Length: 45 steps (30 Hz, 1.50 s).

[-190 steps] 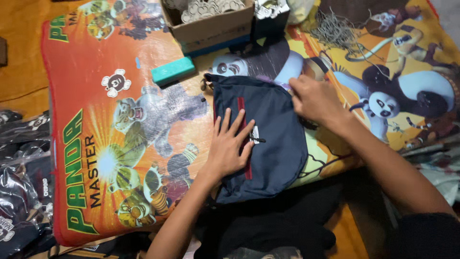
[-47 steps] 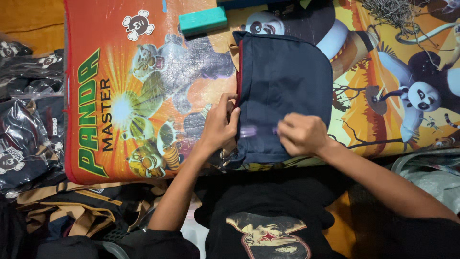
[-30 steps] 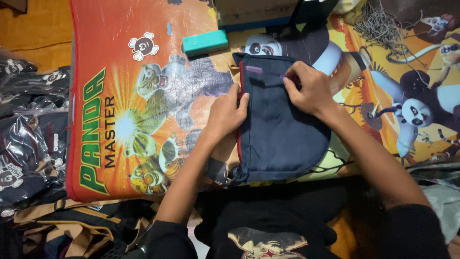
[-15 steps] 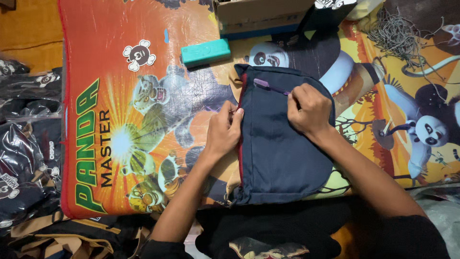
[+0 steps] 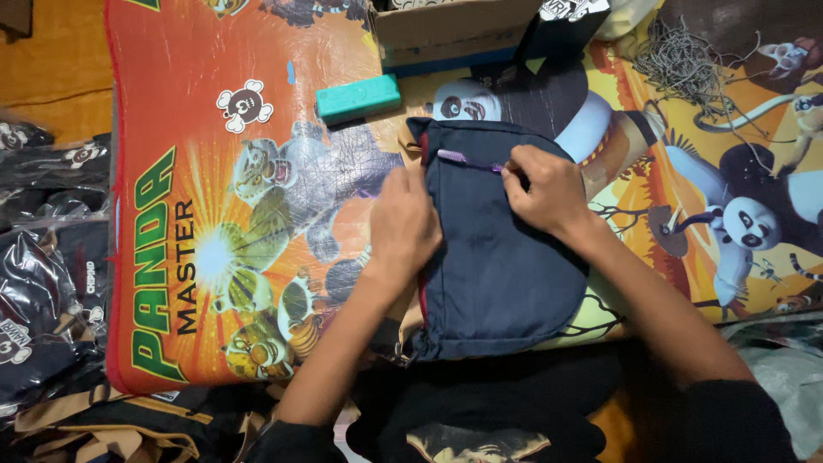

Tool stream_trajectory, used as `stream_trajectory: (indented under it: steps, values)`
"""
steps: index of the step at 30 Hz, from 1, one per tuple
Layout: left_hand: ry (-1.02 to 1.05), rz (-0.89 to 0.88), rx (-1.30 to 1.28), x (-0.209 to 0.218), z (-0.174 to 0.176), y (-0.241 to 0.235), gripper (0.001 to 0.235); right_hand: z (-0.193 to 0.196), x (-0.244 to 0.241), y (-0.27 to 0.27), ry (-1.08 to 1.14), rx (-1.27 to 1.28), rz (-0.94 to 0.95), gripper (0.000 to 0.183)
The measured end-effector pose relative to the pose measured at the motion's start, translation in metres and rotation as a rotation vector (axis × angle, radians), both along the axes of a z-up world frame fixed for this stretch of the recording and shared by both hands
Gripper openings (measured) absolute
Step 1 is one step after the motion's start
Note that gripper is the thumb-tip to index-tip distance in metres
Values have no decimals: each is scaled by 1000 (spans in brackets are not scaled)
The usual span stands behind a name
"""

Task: The person removes a dark blue bag from a plastic wrapper and places it on a table. They use a purple toothbrush to scrub the bag's surface and then attach a small keychain to the zipper.

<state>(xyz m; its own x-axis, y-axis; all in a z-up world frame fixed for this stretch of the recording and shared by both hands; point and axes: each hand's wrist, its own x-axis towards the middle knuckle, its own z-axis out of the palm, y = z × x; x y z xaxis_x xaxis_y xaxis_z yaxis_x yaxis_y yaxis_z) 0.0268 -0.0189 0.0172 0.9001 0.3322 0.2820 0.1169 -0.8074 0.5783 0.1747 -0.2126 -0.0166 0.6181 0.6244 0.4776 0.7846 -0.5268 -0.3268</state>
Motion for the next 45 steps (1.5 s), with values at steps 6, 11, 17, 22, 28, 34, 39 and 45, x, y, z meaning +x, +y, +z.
stream_trajectory:
  steps: [6,11,17,22,28,34,39,45]
  values:
    - [-302,-489,335,12,-10,-26,28,28,23,3,120,-161,117,12]
    - [-34,-528,416,3,-13,-28,65,9,39,12,-24,-296,13,8]
    - [-43,-534,379,4,-17,-27,66,22,36,-54,-215,-453,-78,13]
    - [-59,-546,383,5,-21,-25,66,23,20,-119,-206,-537,-194,15]
    - [-70,-552,388,3,-21,-24,64,31,-28,-187,-281,-490,-255,10]
    - [-92,-555,394,7,-24,-24,63,38,-60,-197,-200,-374,-301,15]
    - [-66,-535,409,6,-27,-25,65,29,-97,-192,-147,-371,-114,15]
    - [-65,-536,406,6,-28,-28,64,13,-148,-210,127,-299,58,15]
